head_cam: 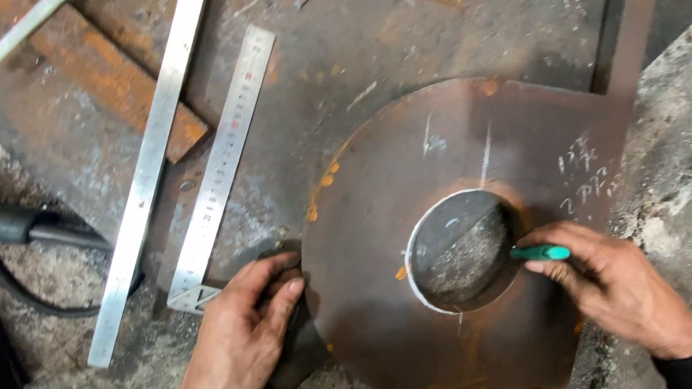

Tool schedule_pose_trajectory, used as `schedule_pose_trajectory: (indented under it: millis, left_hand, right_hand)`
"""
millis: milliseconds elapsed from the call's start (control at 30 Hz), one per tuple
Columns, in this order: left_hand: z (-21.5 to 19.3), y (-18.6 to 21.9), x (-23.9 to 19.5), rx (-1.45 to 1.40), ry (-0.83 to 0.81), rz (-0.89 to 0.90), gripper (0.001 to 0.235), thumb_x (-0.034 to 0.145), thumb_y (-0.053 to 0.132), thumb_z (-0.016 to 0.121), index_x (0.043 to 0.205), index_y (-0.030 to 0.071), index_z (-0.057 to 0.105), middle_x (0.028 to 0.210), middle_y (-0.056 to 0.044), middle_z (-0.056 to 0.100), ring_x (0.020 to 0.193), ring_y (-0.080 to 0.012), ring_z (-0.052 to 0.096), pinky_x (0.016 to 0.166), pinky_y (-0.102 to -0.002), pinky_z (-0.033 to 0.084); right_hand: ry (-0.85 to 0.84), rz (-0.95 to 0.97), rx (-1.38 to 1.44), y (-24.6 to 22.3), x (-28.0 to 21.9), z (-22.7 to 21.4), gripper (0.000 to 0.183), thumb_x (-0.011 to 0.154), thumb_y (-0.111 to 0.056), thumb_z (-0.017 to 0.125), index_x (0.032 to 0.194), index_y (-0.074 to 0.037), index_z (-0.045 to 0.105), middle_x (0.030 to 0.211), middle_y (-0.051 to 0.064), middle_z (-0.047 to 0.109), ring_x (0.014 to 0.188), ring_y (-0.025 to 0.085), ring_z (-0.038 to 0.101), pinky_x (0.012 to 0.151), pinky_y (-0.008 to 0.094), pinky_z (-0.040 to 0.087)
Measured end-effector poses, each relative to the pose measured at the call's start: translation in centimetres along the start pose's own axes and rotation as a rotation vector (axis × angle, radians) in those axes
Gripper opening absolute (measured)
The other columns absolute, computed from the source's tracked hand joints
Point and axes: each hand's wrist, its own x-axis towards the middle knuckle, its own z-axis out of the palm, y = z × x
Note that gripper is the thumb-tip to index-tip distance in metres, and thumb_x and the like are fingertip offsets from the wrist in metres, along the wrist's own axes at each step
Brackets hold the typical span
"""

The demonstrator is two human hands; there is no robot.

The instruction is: The person marks lines and measurements on circular metal plates using chalk and a square ruler.

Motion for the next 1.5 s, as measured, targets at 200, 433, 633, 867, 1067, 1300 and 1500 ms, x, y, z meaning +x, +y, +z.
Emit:
schedule_pose_trajectory:
  millis: [200,433,633,867,1067,1300,1500]
  left_hand:
    - [-0.5,0.5,-0.5,0.037,-0.038,0.041,0.043,0.092,0.029,0.067,0.131,0.012,0.067,0.113,-0.005,0.075,0.095,-0.0156,0.077,0.080,-0.031,0.060]
    - [-0.3,-0.3,-0.3,0.008,-0.072,0.121,0.043,0.091,0.025,0.062,0.132,0.013,0.067,0.107,-0.005,0.077,0.090,-0.0153,0.076,0.079,-0.032,0.058]
    - [-0.2,-0.9,-0.3,0.019,-0.054,0.151,0.041,0.093,0.025,0.063,0.132,0.012,0.066,0.105,-0.006,0.077,0.090,-0.0153,0.075,0.079,-0.032,0.058]
    - [-0.1,-1.1,-0.1,-0.011,-0.045,0.204,0.039,0.094,0.024,0.064,0.129,0.010,0.067,0.101,-0.005,0.077,0.089,-0.0133,0.074,0.078,-0.029,0.061]
    - [-0.1,-1.0,-0.3,-0.026,-0.060,0.196,0.038,0.093,0.023,0.063,0.129,0.010,0.068,0.102,-0.004,0.077,0.089,-0.0129,0.074,0.079,-0.030,0.057]
    - [-0.1,-0.9,-0.2,0.030,-0.040,0.184,0.040,0.093,0.024,0.064,0.130,0.011,0.067,0.103,-0.004,0.076,0.089,-0.0132,0.074,0.077,-0.029,0.059]
    - [0.0,-1.0,-0.1,0.031,-0.039,0.176,0.038,0.093,0.024,0.065,0.128,0.010,0.068,0.099,-0.004,0.076,0.087,-0.0143,0.073,0.077,-0.030,0.060]
  right_hand:
    - [-0.131,0.009,-0.141,0.5,2.3,-1.0,0.032,0.086,-0.034,0.071,0.117,-0.027,0.075,0.110,-0.004,0.078,0.097,0.016,0.073,0.086,0.036,0.063]
    - [-0.263,-0.099,-0.399,-2.7,3.5,-2.4,0.032,0.089,-0.033,0.068,0.121,-0.029,0.069,0.109,-0.006,0.078,0.093,0.013,0.078,0.090,0.035,0.064]
    - [-0.271,-0.056,-0.436,-5.2,3.1,-2.2,0.028,0.088,-0.029,0.073,0.116,-0.027,0.069,0.104,-0.006,0.077,0.091,0.016,0.077,0.090,0.035,0.063]
    - [-0.255,-0.139,-0.447,-4.7,3.4,-1.9,0.030,0.087,-0.022,0.073,0.116,-0.024,0.066,0.101,-0.004,0.074,0.089,0.019,0.076,0.086,0.037,0.063]
    - [-0.257,-0.105,-0.590,-4.2,3.5,-1.0,0.030,0.092,-0.029,0.073,0.121,-0.027,0.066,0.105,-0.004,0.073,0.091,0.020,0.075,0.086,0.038,0.062]
    - [-0.210,-0.160,-0.471,-3.2,3.7,-1.4,0.040,0.085,-0.020,0.074,0.124,-0.029,0.068,0.108,-0.006,0.076,0.085,0.017,0.077,0.082,0.036,0.064]
    - [-0.299,-0.090,-0.588,-3.9,3.6,-1.2,0.033,0.091,-0.024,0.071,0.123,-0.031,0.066,0.106,-0.008,0.075,0.087,0.016,0.074,0.083,0.033,0.066]
